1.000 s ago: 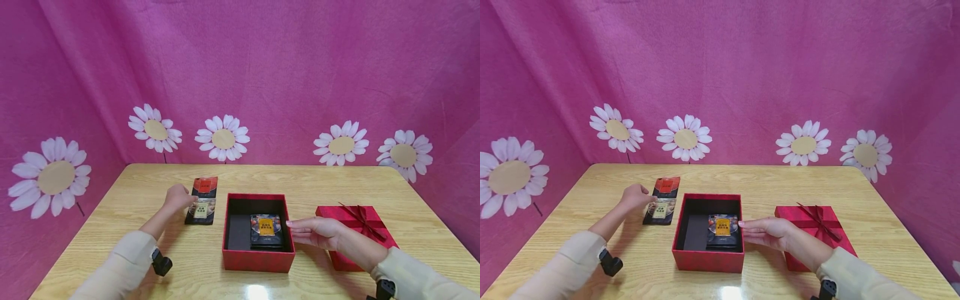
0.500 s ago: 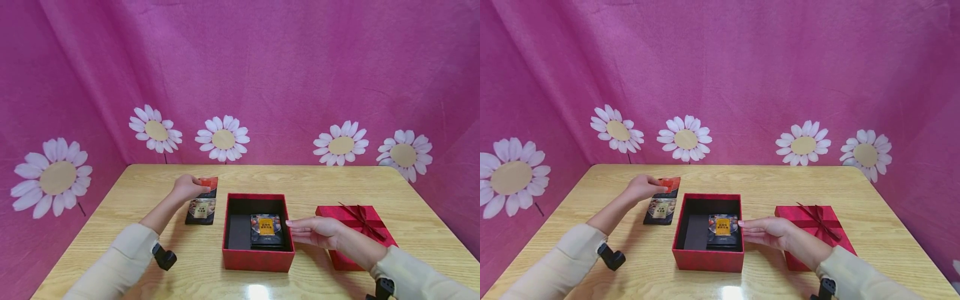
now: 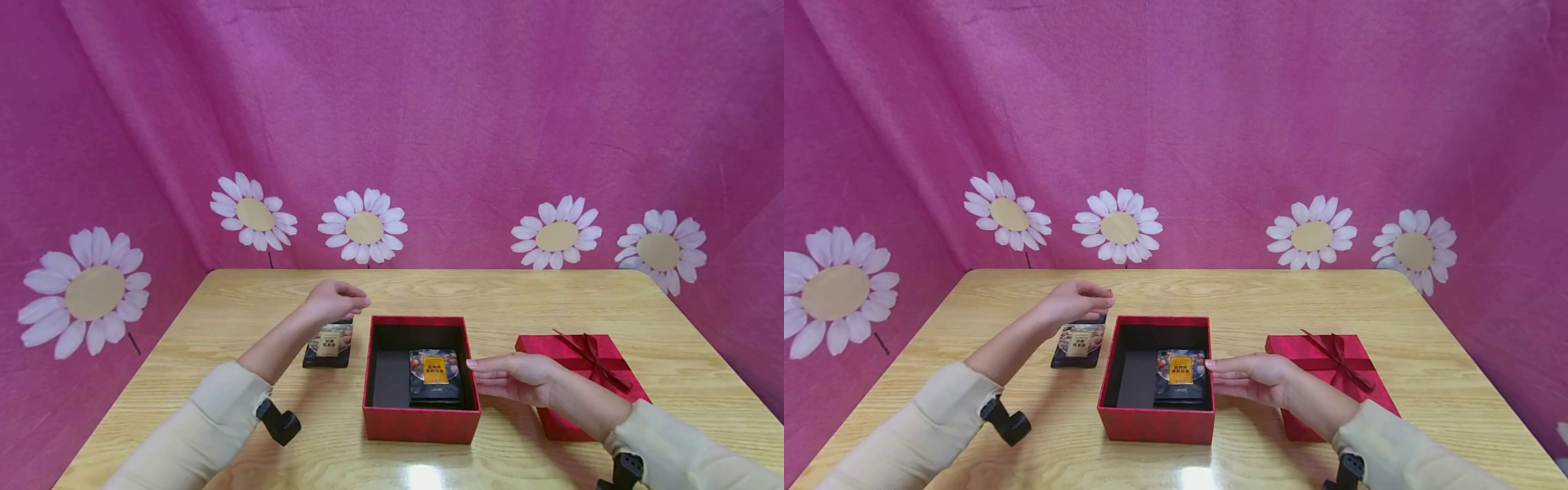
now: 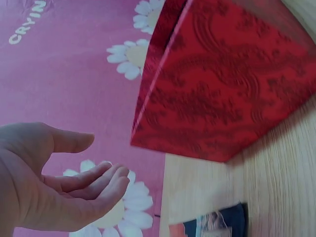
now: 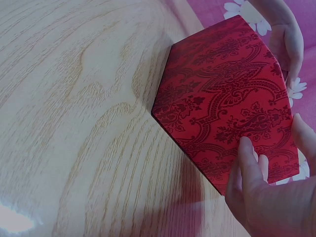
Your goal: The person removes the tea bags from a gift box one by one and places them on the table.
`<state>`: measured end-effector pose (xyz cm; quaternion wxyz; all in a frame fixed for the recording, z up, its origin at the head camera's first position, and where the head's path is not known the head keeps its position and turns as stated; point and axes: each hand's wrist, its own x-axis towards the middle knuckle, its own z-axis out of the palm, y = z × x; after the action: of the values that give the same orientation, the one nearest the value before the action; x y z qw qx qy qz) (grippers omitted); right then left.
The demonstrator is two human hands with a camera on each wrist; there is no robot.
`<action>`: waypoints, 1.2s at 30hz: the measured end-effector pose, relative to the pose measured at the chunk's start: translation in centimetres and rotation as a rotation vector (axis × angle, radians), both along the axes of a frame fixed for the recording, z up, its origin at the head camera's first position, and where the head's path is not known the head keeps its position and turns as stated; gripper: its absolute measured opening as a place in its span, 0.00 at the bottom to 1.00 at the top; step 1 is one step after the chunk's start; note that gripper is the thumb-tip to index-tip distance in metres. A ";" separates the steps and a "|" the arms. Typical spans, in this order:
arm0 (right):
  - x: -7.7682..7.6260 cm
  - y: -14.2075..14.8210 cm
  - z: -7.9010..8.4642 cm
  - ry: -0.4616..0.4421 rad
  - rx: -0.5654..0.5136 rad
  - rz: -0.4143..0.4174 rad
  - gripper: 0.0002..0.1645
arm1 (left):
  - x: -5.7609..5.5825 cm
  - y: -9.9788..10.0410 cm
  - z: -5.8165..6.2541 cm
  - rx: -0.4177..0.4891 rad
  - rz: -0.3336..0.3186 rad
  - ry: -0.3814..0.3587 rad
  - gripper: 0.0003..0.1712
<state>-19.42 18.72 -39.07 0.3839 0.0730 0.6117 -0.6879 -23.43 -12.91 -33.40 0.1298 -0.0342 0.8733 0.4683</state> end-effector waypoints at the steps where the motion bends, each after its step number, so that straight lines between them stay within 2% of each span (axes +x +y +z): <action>1: 0.0 0.0 0.0 -0.001 -0.001 0.000 0.24 | 0.1 0.2 0.0 0.020 -0.011 -0.001 0.23; 9: 0.1 0.1 -0.1 -0.003 -0.018 0.007 0.21 | 0.7 1.8 0.9 0.196 -0.055 -0.070 0.23; 14: 0.0 0.1 -0.1 -0.004 -0.014 0.007 0.19 | 1.0 2.7 1.3 0.288 -0.095 -0.142 0.22; 21: 0.0 0.0 0.0 -0.016 -0.016 0.004 0.20 | 1.2 4.4 1.1 0.286 -0.089 -0.281 0.22; 29: -0.1 0.1 0.0 -0.006 -0.020 0.028 0.19 | 2.2 6.9 -0.1 0.298 -0.034 -0.366 0.19; 36: -0.2 0.1 0.1 -0.008 -0.021 0.020 0.19 | 2.5 8.2 -1.2 0.268 0.083 -0.433 0.18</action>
<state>-19.61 18.78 -38.98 0.3939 0.0653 0.6036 -0.6901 -20.95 -4.75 -34.62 0.2977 -0.1521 0.7531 0.5667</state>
